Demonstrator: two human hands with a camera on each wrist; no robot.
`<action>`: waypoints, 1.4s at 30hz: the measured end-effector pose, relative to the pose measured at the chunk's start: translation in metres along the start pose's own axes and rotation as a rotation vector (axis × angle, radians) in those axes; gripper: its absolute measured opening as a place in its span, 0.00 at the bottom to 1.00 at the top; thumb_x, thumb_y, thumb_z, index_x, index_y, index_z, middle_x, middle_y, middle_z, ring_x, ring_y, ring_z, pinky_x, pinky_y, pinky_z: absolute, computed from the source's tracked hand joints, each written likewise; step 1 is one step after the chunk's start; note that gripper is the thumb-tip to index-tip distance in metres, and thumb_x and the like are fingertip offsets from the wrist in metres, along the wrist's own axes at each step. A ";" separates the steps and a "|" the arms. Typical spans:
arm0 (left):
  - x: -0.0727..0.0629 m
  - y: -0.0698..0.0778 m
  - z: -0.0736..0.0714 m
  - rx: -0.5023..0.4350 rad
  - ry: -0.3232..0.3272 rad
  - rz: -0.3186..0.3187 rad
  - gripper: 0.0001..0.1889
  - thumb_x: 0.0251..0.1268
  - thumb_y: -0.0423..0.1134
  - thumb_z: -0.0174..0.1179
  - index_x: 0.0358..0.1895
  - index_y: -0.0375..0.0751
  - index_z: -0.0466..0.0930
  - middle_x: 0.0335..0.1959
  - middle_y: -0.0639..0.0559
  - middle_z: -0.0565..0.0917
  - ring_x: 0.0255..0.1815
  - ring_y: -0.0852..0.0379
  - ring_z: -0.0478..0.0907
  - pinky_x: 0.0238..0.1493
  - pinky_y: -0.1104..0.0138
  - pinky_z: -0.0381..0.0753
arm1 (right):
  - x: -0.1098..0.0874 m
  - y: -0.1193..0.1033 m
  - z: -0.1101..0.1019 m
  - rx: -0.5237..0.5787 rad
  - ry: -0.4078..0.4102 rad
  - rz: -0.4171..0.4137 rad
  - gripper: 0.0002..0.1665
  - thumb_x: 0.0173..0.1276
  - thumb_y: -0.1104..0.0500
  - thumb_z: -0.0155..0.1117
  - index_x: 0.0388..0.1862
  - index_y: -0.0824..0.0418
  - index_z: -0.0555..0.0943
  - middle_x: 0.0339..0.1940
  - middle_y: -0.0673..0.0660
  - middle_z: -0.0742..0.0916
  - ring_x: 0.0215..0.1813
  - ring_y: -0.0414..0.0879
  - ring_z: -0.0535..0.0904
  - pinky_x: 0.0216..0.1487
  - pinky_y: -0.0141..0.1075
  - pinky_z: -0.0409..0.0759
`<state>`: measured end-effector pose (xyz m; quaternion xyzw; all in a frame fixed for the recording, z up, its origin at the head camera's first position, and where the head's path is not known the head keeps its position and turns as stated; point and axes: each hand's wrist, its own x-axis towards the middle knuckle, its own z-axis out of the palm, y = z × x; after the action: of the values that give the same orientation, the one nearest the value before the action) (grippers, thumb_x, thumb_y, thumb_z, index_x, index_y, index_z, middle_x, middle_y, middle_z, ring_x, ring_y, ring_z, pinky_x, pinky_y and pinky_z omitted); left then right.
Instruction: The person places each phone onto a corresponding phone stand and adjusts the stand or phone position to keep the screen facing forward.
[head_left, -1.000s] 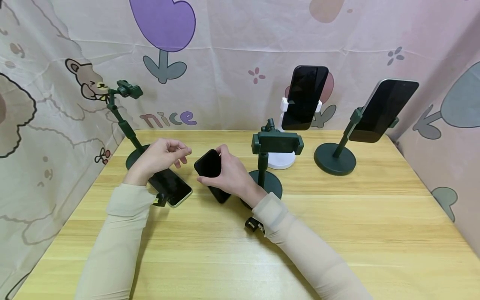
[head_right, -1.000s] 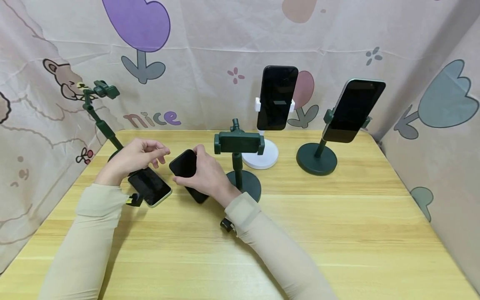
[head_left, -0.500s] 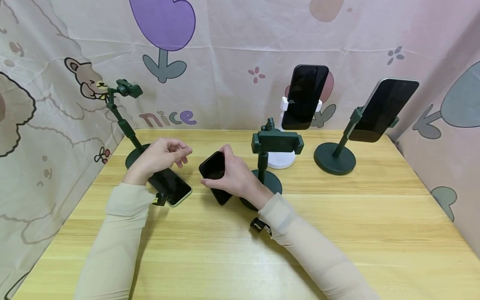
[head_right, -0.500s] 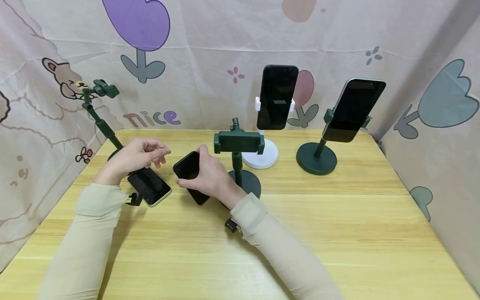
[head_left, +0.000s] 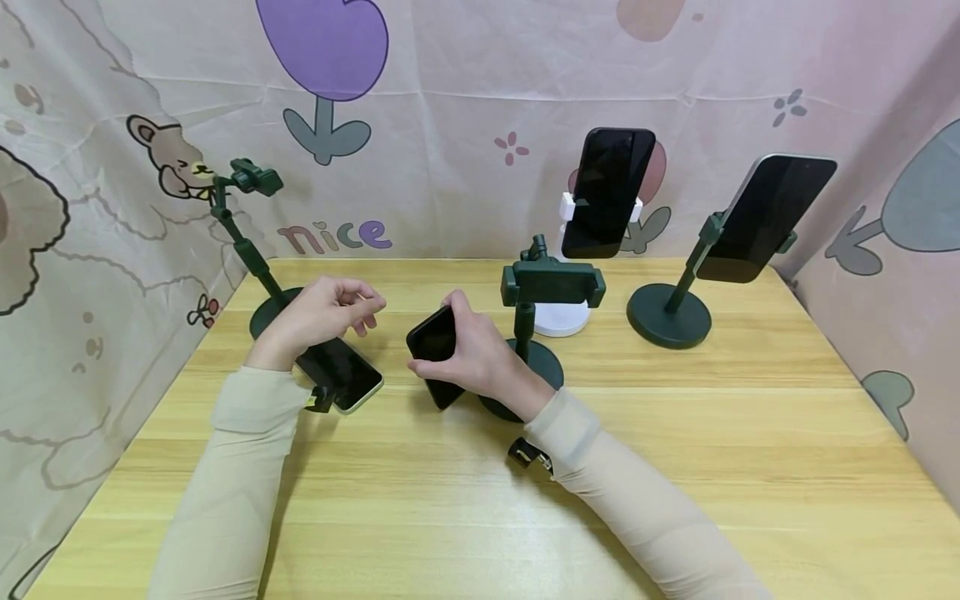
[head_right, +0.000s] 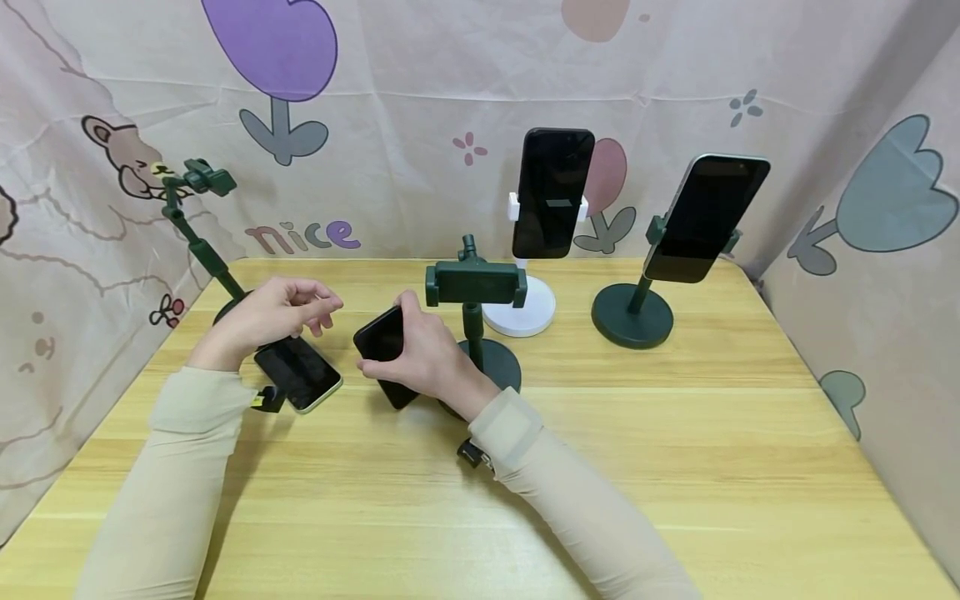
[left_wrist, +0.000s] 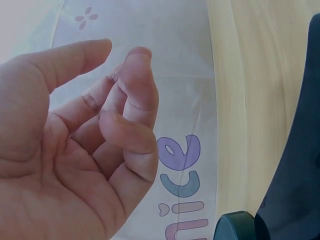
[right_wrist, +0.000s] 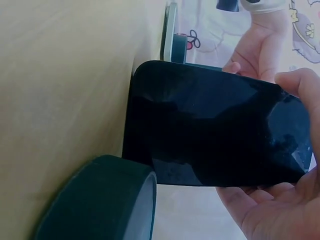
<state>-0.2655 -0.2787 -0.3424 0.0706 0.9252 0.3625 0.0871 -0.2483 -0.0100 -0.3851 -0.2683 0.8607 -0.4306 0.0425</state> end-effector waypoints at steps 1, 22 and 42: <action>0.000 0.000 0.000 0.004 0.000 -0.001 0.19 0.82 0.56 0.59 0.54 0.46 0.87 0.35 0.55 0.90 0.41 0.51 0.84 0.41 0.64 0.79 | 0.000 0.000 0.000 0.001 0.001 -0.002 0.44 0.62 0.43 0.82 0.64 0.57 0.64 0.48 0.63 0.89 0.43 0.49 0.88 0.38 0.32 0.88; -0.002 0.006 0.004 0.033 -0.001 0.019 0.17 0.83 0.53 0.59 0.53 0.45 0.88 0.38 0.47 0.91 0.41 0.50 0.84 0.44 0.61 0.78 | -0.004 0.004 0.007 0.091 0.033 -0.044 0.42 0.62 0.48 0.83 0.63 0.57 0.65 0.47 0.60 0.88 0.44 0.48 0.88 0.39 0.32 0.89; -0.001 0.007 0.007 0.034 -0.018 0.022 0.17 0.82 0.54 0.60 0.54 0.46 0.88 0.41 0.45 0.91 0.41 0.52 0.86 0.48 0.60 0.76 | -0.010 -0.011 -0.007 0.116 0.078 -0.110 0.43 0.60 0.50 0.84 0.64 0.59 0.66 0.48 0.60 0.89 0.46 0.49 0.88 0.43 0.32 0.88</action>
<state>-0.2628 -0.2687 -0.3425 0.0854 0.9296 0.3468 0.0905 -0.2374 -0.0056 -0.3739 -0.2951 0.8193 -0.4916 0.0008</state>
